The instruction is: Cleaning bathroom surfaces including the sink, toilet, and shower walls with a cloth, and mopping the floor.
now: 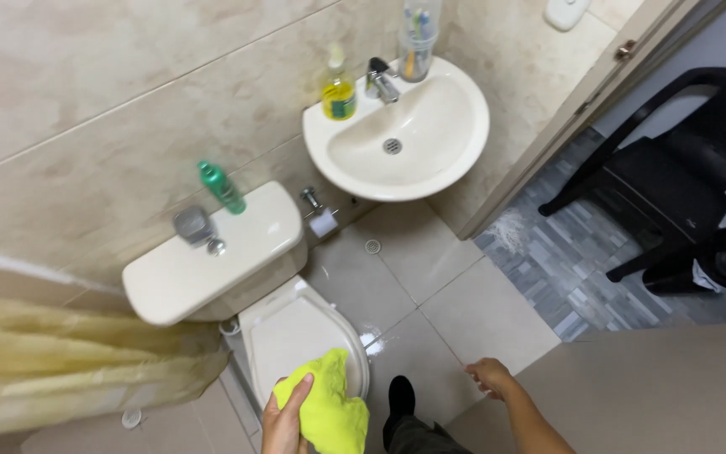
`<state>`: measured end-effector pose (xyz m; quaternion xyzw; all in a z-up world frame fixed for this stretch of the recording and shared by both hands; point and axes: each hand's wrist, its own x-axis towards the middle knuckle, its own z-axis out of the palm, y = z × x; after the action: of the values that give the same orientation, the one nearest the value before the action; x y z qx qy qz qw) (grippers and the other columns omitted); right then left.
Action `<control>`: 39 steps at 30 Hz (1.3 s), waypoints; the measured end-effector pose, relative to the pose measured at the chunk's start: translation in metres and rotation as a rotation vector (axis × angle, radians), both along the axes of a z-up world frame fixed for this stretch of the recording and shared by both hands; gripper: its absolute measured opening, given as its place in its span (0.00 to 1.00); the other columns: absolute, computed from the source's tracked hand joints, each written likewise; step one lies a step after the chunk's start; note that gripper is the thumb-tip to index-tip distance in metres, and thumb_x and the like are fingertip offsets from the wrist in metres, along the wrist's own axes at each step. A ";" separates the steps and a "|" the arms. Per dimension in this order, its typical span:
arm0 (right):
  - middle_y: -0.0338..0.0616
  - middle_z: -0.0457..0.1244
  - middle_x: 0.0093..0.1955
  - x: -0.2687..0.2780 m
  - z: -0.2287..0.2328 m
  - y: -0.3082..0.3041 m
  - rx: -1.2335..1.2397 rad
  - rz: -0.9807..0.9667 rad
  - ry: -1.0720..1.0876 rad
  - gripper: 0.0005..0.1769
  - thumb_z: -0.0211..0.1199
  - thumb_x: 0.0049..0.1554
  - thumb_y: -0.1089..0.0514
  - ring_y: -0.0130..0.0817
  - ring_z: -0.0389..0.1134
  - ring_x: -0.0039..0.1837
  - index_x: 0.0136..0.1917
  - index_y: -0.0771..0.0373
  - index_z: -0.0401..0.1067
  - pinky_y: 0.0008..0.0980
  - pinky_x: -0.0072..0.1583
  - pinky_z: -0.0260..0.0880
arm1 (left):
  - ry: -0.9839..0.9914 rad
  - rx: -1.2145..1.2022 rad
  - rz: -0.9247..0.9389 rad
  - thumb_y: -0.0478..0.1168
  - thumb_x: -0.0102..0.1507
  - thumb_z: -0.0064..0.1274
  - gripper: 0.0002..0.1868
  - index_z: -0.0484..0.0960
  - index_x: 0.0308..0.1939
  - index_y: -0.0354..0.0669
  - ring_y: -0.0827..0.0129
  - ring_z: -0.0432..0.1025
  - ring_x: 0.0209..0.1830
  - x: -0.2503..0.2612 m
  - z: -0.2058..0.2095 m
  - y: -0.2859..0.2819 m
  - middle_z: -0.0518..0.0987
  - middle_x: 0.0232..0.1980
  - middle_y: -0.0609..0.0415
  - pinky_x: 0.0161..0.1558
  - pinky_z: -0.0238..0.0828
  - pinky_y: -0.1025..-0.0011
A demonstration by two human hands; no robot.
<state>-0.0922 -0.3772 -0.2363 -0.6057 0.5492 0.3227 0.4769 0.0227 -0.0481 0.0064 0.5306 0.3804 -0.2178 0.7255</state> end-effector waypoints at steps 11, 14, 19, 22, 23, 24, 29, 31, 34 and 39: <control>0.42 0.66 0.38 -0.062 -0.062 -0.130 -0.156 -0.406 -0.169 0.14 0.60 0.49 0.50 0.33 0.65 0.35 0.46 0.58 0.74 0.31 0.34 0.64 | -0.094 -0.068 -0.565 0.33 0.52 0.55 0.12 0.73 0.38 0.32 0.57 0.72 0.36 0.062 0.015 -0.224 0.78 0.37 0.40 0.40 0.66 0.66; 0.41 0.63 0.45 -0.074 0.018 -0.138 -0.150 -0.580 -0.185 0.15 0.55 0.53 0.49 0.33 0.63 0.46 0.49 0.59 0.72 0.29 0.44 0.62 | -0.115 -0.087 -0.759 0.36 0.52 0.58 0.11 0.70 0.29 0.41 0.63 0.69 0.28 0.066 0.007 -0.278 0.76 0.29 0.49 0.31 0.63 0.69; 0.47 0.63 0.51 -0.113 0.028 -0.138 -0.111 -0.970 -0.211 0.22 0.58 0.52 0.49 0.38 0.65 0.50 0.55 0.63 0.68 0.33 0.50 0.66 | -0.115 -0.140 -0.972 0.35 0.52 0.58 0.10 0.72 0.30 0.41 0.64 0.71 0.28 0.053 -0.003 -0.348 0.78 0.30 0.49 0.30 0.66 0.69; 0.48 0.63 0.50 -0.134 -0.016 -0.144 -0.109 -1.092 -0.174 0.18 0.56 0.54 0.53 0.40 0.66 0.49 0.55 0.64 0.68 0.34 0.48 0.66 | -0.047 -0.124 -1.099 0.34 0.50 0.61 0.12 0.71 0.28 0.45 0.64 0.72 0.24 0.043 -0.019 -0.379 0.78 0.28 0.49 0.25 0.67 0.69; 0.48 0.63 0.50 -0.138 -0.038 -0.150 -0.104 -1.101 -0.178 0.18 0.56 0.54 0.53 0.40 0.66 0.49 0.55 0.64 0.68 0.34 0.48 0.66 | -0.051 -0.119 -1.108 0.34 0.50 0.61 0.12 0.71 0.28 0.45 0.64 0.72 0.24 0.042 -0.029 -0.387 0.78 0.28 0.49 0.25 0.67 0.69; 0.48 0.64 0.48 -0.142 -0.061 -0.153 -0.106 -1.162 -0.166 0.17 0.57 0.53 0.54 0.40 0.66 0.47 0.54 0.63 0.69 0.34 0.45 0.65 | -0.075 -0.126 -1.208 0.33 0.50 0.62 0.13 0.71 0.27 0.46 0.68 0.71 0.23 0.043 -0.038 -0.397 0.77 0.27 0.53 0.24 0.66 0.72; 0.49 0.65 0.50 -0.126 -0.086 -0.183 -0.111 -1.307 -0.148 0.21 0.61 0.51 0.53 0.41 0.67 0.47 0.57 0.62 0.68 0.36 0.45 0.66 | -0.051 -0.128 -1.495 0.35 0.51 0.61 0.14 0.68 0.23 0.47 0.71 0.69 0.23 0.064 -0.031 -0.473 0.73 0.23 0.58 0.27 0.62 0.75; 0.48 0.64 0.42 -0.116 -0.088 -0.203 -0.139 -1.312 -0.254 0.18 0.58 0.49 0.57 0.36 0.63 0.39 0.52 0.65 0.71 0.32 0.40 0.62 | -0.121 -0.138 -1.537 0.35 0.51 0.61 0.14 0.68 0.23 0.47 0.71 0.67 0.21 0.074 -0.039 -0.509 0.71 0.23 0.58 0.25 0.59 0.74; 0.48 0.64 0.45 -0.089 -0.034 -0.244 -0.128 -1.382 -0.337 0.22 0.60 0.47 0.52 0.36 0.64 0.47 0.54 0.63 0.69 0.30 0.47 0.60 | -0.133 -0.109 -1.535 0.33 0.50 0.62 0.15 0.67 0.24 0.48 0.71 0.65 0.21 0.084 -0.062 -0.562 0.70 0.23 0.58 0.24 0.58 0.73; 0.46 0.64 0.52 -0.078 -0.019 -0.331 -0.105 -1.482 -0.362 0.19 0.55 0.53 0.54 0.38 0.64 0.52 0.57 0.61 0.66 0.32 0.52 0.62 | -0.234 -0.074 -1.623 0.36 0.51 0.62 0.16 0.66 0.22 0.47 0.72 0.64 0.22 0.094 -0.069 -0.643 0.67 0.22 0.59 0.26 0.56 0.74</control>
<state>-0.1699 -0.7084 -0.2553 -0.1444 0.7399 -0.2122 0.6218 0.1164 -0.6910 -0.0631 0.6355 -0.2075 -0.6305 0.3944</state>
